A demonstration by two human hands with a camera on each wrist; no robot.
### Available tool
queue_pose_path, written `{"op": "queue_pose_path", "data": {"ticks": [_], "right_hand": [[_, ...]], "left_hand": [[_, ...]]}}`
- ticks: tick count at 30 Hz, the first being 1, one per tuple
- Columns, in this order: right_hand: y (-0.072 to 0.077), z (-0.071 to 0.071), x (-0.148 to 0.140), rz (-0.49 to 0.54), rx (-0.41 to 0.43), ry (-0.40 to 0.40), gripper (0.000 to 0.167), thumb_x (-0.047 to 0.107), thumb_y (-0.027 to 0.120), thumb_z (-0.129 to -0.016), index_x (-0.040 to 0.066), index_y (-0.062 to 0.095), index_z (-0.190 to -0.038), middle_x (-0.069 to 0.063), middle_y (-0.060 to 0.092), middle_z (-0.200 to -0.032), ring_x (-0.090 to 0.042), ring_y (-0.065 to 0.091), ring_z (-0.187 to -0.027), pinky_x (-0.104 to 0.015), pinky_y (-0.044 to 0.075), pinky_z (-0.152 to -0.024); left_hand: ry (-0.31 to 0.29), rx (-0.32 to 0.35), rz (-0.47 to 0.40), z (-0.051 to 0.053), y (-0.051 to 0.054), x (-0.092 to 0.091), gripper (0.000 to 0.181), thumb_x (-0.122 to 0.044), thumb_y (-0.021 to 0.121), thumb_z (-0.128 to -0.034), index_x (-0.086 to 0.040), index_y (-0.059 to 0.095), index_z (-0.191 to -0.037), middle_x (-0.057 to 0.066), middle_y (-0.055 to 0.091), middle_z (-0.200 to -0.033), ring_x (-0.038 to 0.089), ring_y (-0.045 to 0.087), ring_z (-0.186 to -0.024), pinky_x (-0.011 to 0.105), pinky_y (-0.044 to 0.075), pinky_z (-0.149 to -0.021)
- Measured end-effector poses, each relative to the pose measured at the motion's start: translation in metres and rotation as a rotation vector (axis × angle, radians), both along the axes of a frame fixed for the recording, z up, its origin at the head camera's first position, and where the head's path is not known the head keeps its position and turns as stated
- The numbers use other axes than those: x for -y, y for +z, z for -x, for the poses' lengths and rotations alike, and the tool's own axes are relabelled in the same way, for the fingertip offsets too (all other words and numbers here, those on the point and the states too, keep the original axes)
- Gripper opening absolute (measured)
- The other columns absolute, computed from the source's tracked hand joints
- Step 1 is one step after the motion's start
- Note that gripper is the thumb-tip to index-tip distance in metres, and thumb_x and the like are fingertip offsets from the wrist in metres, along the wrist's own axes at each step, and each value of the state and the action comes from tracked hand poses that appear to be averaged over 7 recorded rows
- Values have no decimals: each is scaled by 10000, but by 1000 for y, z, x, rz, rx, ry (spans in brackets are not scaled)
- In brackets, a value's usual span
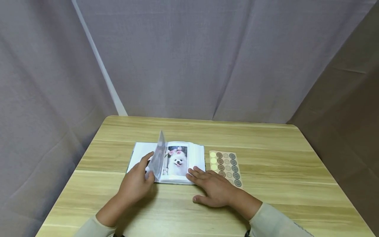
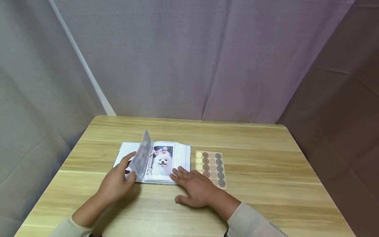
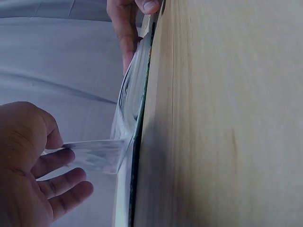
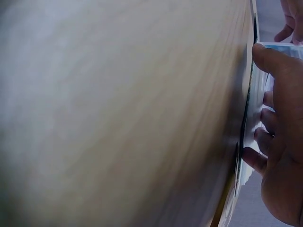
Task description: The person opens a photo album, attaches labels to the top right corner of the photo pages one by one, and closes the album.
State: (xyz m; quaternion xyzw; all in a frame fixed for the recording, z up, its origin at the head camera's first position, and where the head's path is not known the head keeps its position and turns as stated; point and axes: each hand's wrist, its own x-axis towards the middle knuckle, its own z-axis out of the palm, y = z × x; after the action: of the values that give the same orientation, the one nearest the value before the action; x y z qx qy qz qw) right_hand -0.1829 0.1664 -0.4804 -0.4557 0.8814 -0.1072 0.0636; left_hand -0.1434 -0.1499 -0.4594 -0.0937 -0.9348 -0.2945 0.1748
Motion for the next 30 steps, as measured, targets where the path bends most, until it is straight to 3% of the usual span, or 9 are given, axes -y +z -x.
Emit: {"op": "queue_pose_path", "data": {"ticks": [6,9,12,15,19,21,25,30], "right_hand": [[0,-1,2,-17,6,-6,781,597,522,-1002,186,295,-1626,3,239,-1673,-226,189,-1540,-505,295,-1182],[-1,-1,2,-18,2,-6,782,601,516,-1003,189,291,-1627,7,234,-1675,-221,184,-1541,-502,293,-1184],[-1,-1,2,-17,4,-7,782,604,514,-1003,191,289,-1628,10,232,-1675,-216,180,-1541,-499,289,-1186],[-2,-1,3,-15,7,-8,780,602,515,-1003,191,291,-1628,10,235,-1675,-216,181,-1541,-501,288,-1187],[-1,-2,4,-15,16,-11,780,601,518,-1002,193,293,-1628,12,237,-1673,-214,182,-1541,-509,286,-1187],[0,-2,5,-15,19,-12,782,601,524,-1000,193,294,-1627,12,239,-1672,-214,184,-1540,-508,287,-1186],[1,-2,4,-13,28,-15,780,597,527,-999,195,297,-1626,12,241,-1672,-212,183,-1540,-511,286,-1186],[1,-2,4,4,38,-11,771,586,530,-1001,188,309,-1623,7,253,-1668,-217,191,-1539,-518,290,-1182]], "left_hand": [[36,39,-48,-4,3,9,679,-59,697,-823,-131,486,-1464,93,750,-1044,269,696,-812,443,549,-660],[85,62,-56,-6,7,13,574,-133,707,-864,-123,547,-1416,66,752,-1003,283,707,-825,474,557,-679],[158,65,-64,-6,10,18,361,-221,699,-925,-99,660,-1262,68,746,-939,277,701,-787,477,542,-648],[224,24,-59,-5,10,25,196,-248,687,-954,-86,732,-1053,95,735,-894,291,694,-767,493,526,-621],[280,-34,-22,-4,7,34,134,-210,678,-933,-111,730,-860,126,748,-965,352,704,-862,538,538,-640],[312,-31,11,-4,5,38,138,-215,667,-915,-136,718,-814,114,751,-1022,365,692,-922,555,538,-627],[357,38,78,-2,3,44,186,-251,640,-902,-157,678,-746,103,743,-1032,381,653,-985,575,529,-605],[354,165,167,-1,2,50,259,-273,624,-914,-126,674,-707,164,717,-1086,446,603,-1076,616,533,-701]]}}
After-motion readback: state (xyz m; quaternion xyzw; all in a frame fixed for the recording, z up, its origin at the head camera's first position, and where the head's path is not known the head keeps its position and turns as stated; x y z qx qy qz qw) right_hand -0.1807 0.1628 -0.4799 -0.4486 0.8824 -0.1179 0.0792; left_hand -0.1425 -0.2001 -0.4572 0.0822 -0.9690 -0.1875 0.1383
